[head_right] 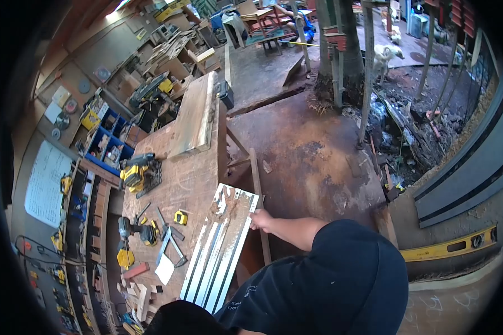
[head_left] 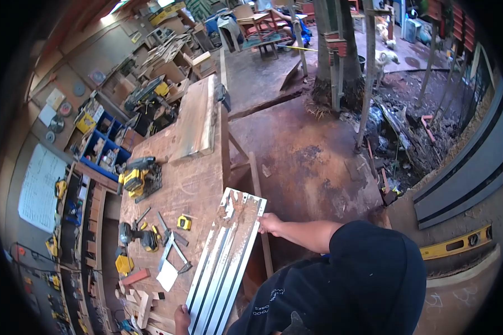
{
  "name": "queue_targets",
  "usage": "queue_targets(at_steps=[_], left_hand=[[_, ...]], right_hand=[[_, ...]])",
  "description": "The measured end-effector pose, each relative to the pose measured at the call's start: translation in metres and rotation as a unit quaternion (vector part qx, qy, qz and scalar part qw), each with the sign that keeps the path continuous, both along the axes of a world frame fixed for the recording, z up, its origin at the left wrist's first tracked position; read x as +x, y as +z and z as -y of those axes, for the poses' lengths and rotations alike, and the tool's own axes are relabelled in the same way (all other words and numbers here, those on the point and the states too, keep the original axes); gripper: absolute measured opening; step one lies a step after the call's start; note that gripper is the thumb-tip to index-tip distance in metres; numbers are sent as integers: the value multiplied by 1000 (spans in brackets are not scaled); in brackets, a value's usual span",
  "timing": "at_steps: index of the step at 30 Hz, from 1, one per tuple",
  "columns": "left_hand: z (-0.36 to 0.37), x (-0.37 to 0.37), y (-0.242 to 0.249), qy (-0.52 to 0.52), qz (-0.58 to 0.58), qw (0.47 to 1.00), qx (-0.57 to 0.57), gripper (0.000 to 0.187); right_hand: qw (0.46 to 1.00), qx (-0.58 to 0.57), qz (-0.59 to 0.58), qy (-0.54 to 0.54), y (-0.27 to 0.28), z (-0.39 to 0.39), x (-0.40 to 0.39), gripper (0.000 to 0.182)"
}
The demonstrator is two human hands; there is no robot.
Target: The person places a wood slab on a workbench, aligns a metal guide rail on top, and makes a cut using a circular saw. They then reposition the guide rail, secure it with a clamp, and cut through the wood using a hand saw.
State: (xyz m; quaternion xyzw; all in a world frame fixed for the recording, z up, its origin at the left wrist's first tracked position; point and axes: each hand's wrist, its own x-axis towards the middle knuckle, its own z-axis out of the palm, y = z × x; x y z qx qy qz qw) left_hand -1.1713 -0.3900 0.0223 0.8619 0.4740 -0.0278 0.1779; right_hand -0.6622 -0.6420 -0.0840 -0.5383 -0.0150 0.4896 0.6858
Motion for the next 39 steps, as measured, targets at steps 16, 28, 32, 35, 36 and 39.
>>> queue_targets(at_steps=[16, 28, 32, 35, 36, 39], left_hand=[[115, 585, 108, -357, -280, 844, 284, 38], [211, 714, 17, -533, -223, 718, 388, 19], [247, 719, 20, -517, -254, 744, 338, 20], [227, 726, -23, -575, -53, 743, 340, 27], [230, 725, -24, -547, -55, 757, 353, 27], [250, 718, -26, -453, 91, 879, 114, 28]], right_hand=[[898, -269, 244, 250, -71, 120, 125, 66], [918, -67, 367, -133, 80, 192, 253, 50], [858, 42, 512, 1, 192, 143, 273, 61], [773, 145, 609, 106, 253, 87, 259, 71], [758, 167, 618, 126, 262, 70, 249, 71], [718, 158, 646, 205, 269, 30, 225, 51]])
